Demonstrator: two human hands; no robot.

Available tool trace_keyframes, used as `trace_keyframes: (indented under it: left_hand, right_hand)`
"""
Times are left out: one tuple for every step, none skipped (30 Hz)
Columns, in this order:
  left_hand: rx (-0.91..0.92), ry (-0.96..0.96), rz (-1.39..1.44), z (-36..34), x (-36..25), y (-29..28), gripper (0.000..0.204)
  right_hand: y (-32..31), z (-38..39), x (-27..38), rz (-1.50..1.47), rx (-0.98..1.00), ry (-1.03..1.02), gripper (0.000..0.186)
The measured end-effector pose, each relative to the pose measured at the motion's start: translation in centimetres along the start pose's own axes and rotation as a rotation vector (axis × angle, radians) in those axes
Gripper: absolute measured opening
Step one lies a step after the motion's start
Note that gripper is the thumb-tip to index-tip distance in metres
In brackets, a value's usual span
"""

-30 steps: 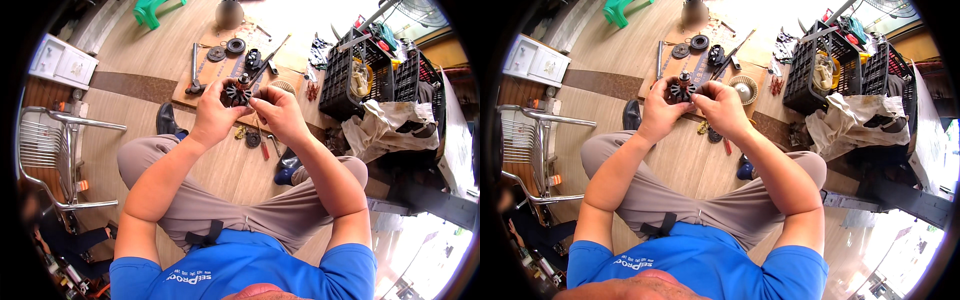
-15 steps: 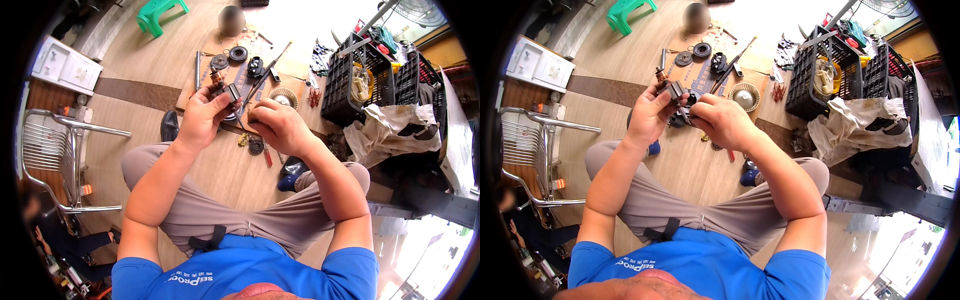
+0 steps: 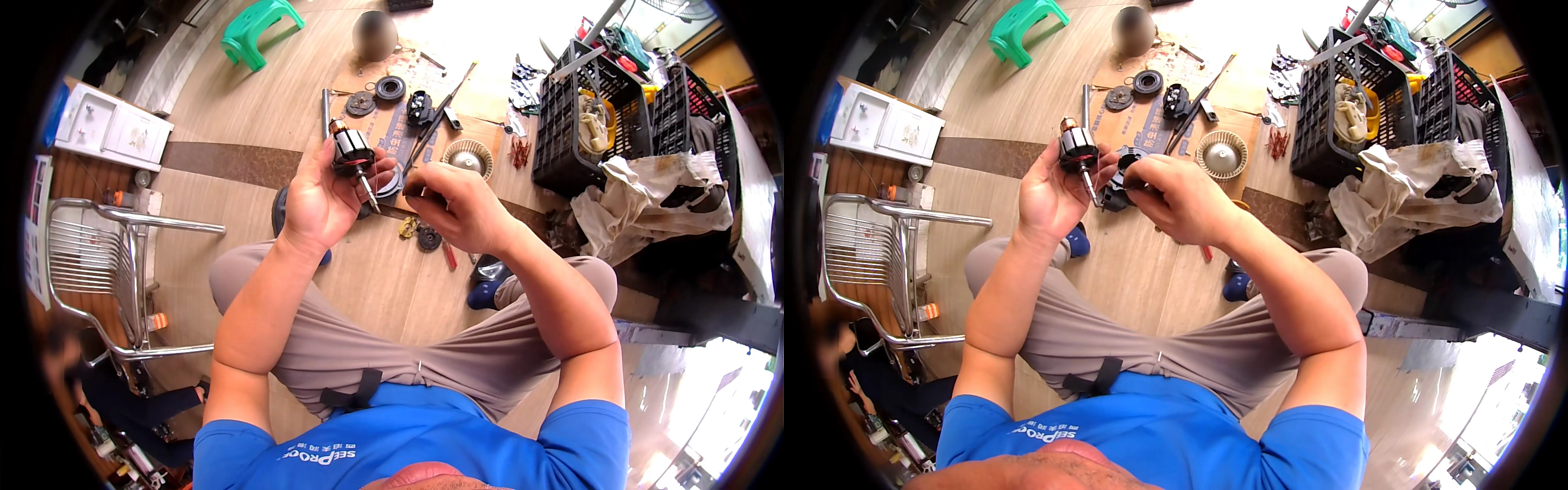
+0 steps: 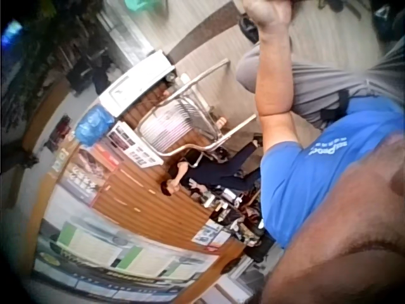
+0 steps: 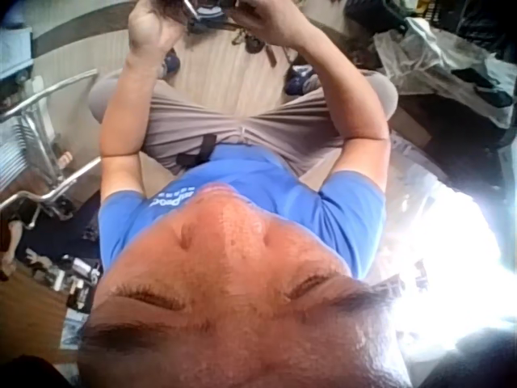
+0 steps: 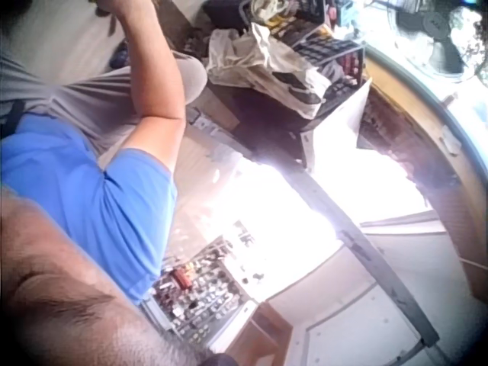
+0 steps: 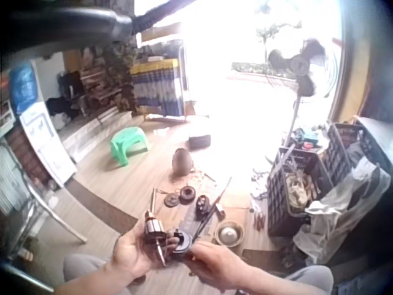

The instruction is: The person manipulates the rotor and wires of a small motor by hand, using a yellow pair of pliers to adjust the components and inserting small parts.

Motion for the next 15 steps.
trace_keyframes:
  left_hand:
    - [0.000,-0.007,0.011,0.0,0.1,-0.1,0.047]
    - [-0.001,-0.011,0.007,-0.1,0.1,0.0,0.047]
    - [0.031,-0.018,0.010,-0.2,0.3,0.2,0.048]
    - [0.063,-0.026,0.013,-0.2,0.4,0.4,0.049]
    - [0.062,-0.029,0.008,-0.2,0.5,0.5,0.049]
    - [0.076,-0.025,0.004,-0.3,0.7,0.6,0.049]
    - [0.090,-0.022,-0.001,-0.3,0.8,0.7,0.050]
    - [0.090,-0.028,-0.005,-0.3,1.0,0.8,0.050]
    - [0.058,-0.027,-0.021,-0.3,1.1,0.6,0.050]
    - [0.026,-0.027,-0.039,-0.3,1.2,0.5,0.050]
    - [0.026,-0.032,-0.042,-0.3,1.4,0.5,0.050]
    - [0.045,-0.035,-0.049,-0.2,1.5,0.7,0.050]
    - [0.064,-0.038,-0.055,-0.2,1.5,0.8,0.051]
    - [0.064,-0.042,-0.055,-0.2,1.6,0.8,0.051]
    - [0.020,-0.037,-0.053,-0.2,1.6,0.4,0.048]
  right_hand:
    - [0.1,0.0,0.0,-0.001,-0.006,0.001,0.011]
    - [0.1,0.1,-0.2,-0.029,-0.035,0.034,0.010]
    - [0.1,0.2,-0.5,-0.058,-0.063,0.066,0.010]
    - [0.2,0.3,-0.5,-0.061,-0.069,0.066,0.010]
    - [0.6,0.7,-1.8,-0.215,-0.099,0.261,0.012]
    - [1.1,1.5,-2.9,-0.369,-0.129,0.457,0.016]
    - [1.3,1.4,-3.1,-0.370,-0.135,0.458,0.016]
    - [1.6,1.6,-3.6,-0.432,-0.156,0.517,0.020]
    - [1.9,1.7,-3.9,-0.495,-0.175,0.575,0.024]
    - [2.1,1.7,-3.9,-0.496,-0.181,0.576,0.024]
    - [2.3,1.6,-3.8,-0.549,-0.204,0.580,0.026]
    - [2.5,1.6,-3.8,-0.602,-0.226,0.583,0.027]
    - [2.4,1.6,-3.7,-0.602,-0.230,0.585,0.027]
    - [2.4,1.6,-3.5,-0.637,-0.231,0.608,0.027]
    - [2.5,1.5,-3.4,-0.672,-0.230,0.632,0.028]
Point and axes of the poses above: each hand's wrist, its own z-axis away from the middle knuckle, its own y-axis out of the palm, x = y × z, the point moved 7 cm from there along -z, towards the middle knuckle, and after that the axes turned 8 degrees about -y, right-handed, at the moved point
